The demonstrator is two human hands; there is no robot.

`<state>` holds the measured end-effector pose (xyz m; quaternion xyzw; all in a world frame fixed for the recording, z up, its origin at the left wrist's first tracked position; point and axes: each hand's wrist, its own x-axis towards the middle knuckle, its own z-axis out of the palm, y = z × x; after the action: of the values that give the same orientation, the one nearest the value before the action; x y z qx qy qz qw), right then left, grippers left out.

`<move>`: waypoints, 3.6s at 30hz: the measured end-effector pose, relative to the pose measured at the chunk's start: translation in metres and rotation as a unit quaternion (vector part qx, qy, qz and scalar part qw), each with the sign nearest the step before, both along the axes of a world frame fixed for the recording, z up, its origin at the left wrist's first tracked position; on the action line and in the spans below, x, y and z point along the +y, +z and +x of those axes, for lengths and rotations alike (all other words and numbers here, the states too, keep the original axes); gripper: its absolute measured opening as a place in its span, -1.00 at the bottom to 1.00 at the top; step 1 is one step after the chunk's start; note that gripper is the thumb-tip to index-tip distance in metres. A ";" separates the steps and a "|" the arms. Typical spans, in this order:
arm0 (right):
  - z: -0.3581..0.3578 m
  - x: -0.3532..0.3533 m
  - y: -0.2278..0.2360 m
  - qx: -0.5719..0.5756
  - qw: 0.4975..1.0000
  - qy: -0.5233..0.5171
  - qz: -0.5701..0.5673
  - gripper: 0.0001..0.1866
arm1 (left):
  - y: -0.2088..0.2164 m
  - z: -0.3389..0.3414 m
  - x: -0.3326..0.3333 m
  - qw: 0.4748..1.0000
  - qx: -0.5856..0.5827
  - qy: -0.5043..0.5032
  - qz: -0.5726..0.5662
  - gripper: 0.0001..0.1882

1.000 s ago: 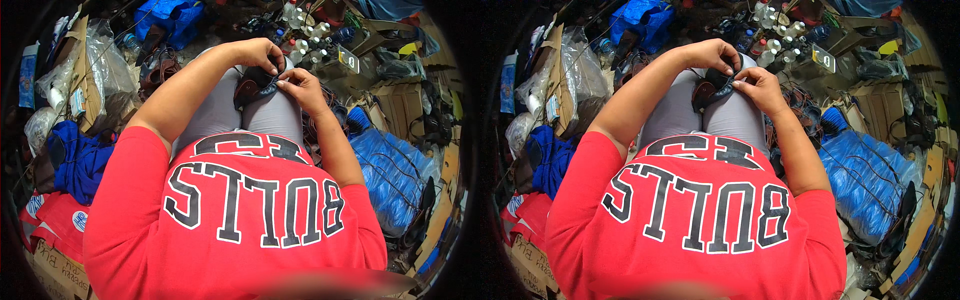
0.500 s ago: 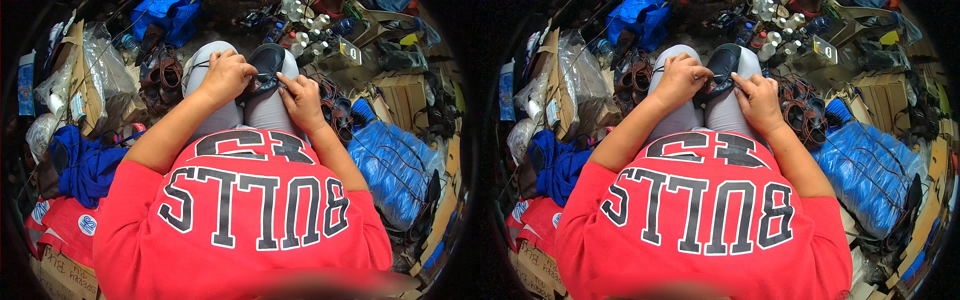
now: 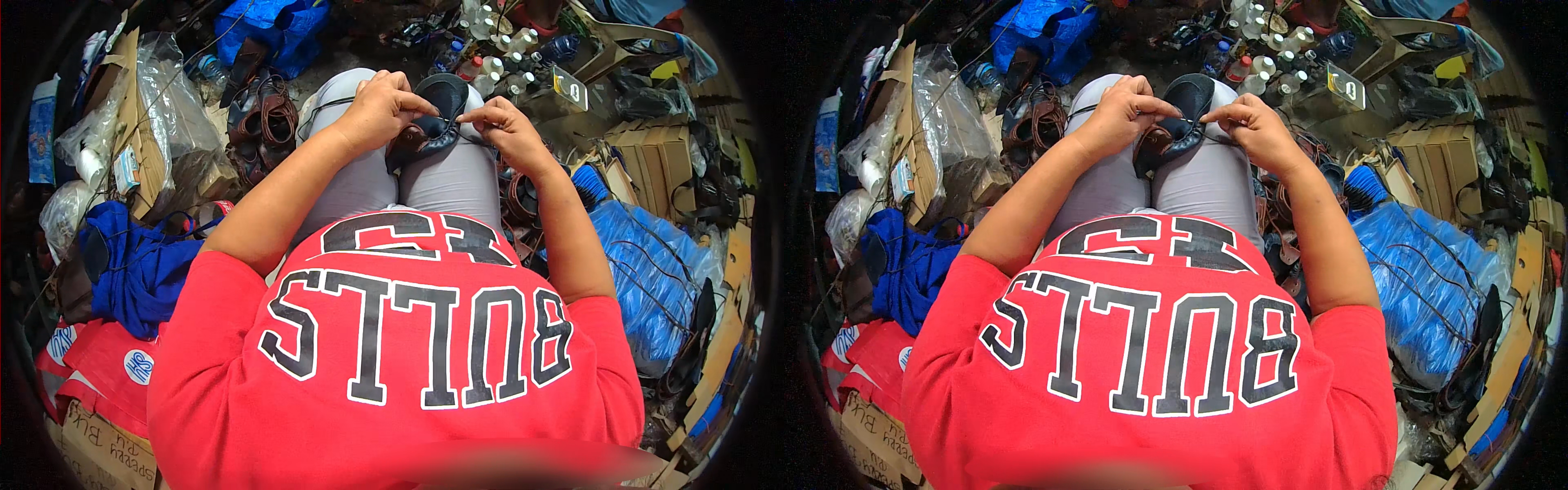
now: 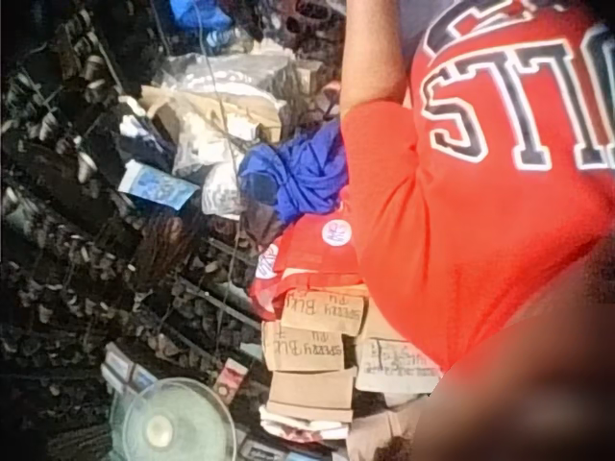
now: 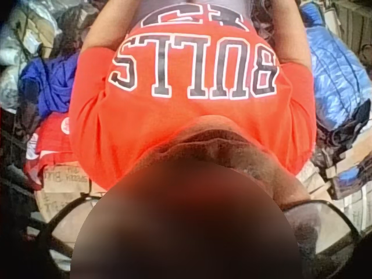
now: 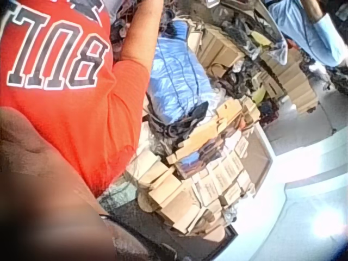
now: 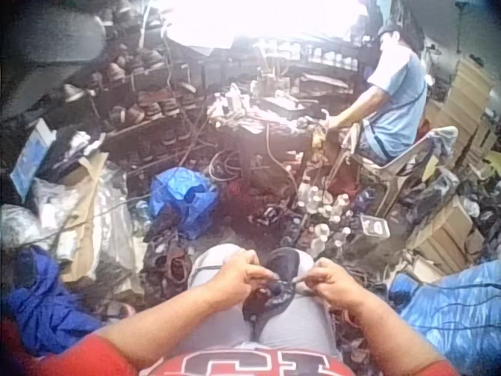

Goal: Hand-sewing or stitching the upper component of a leather shoe.

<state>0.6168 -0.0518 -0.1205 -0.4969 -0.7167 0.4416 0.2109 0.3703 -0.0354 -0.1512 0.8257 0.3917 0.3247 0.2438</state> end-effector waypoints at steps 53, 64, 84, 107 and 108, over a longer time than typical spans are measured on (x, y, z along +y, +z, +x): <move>-0.016 -0.010 -0.016 0.182 0.971 -0.102 -0.119 -0.89 | -0.010 0.029 0.013 0.937 -0.137 -0.063 -0.316 -0.89; 0.017 -0.018 -0.026 0.147 0.983 -0.088 -0.066 -0.83 | 0.028 0.019 0.006 0.979 0.060 -0.041 -0.192 -0.89; -0.014 -0.010 0.024 -0.295 0.920 0.094 0.239 -0.93 | 0.034 0.017 0.014 0.970 0.164 -0.144 -0.104 -0.87; 0.026 -0.006 0.048 0.548 0.803 0.148 -0.182 -0.73 | 0.112 -0.053 -0.021 0.793 -0.385 -0.211 -0.422 -0.69; 0.027 -0.018 0.048 0.348 0.922 0.096 -0.140 -0.74 | 0.101 -0.064 -0.025 0.914 -0.199 -0.126 -0.329 -0.76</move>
<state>0.6441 -0.0698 -0.0730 -0.2651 -0.5737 0.7004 0.3316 0.3058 -0.0606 -0.0498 0.6595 0.3121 0.3018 0.6137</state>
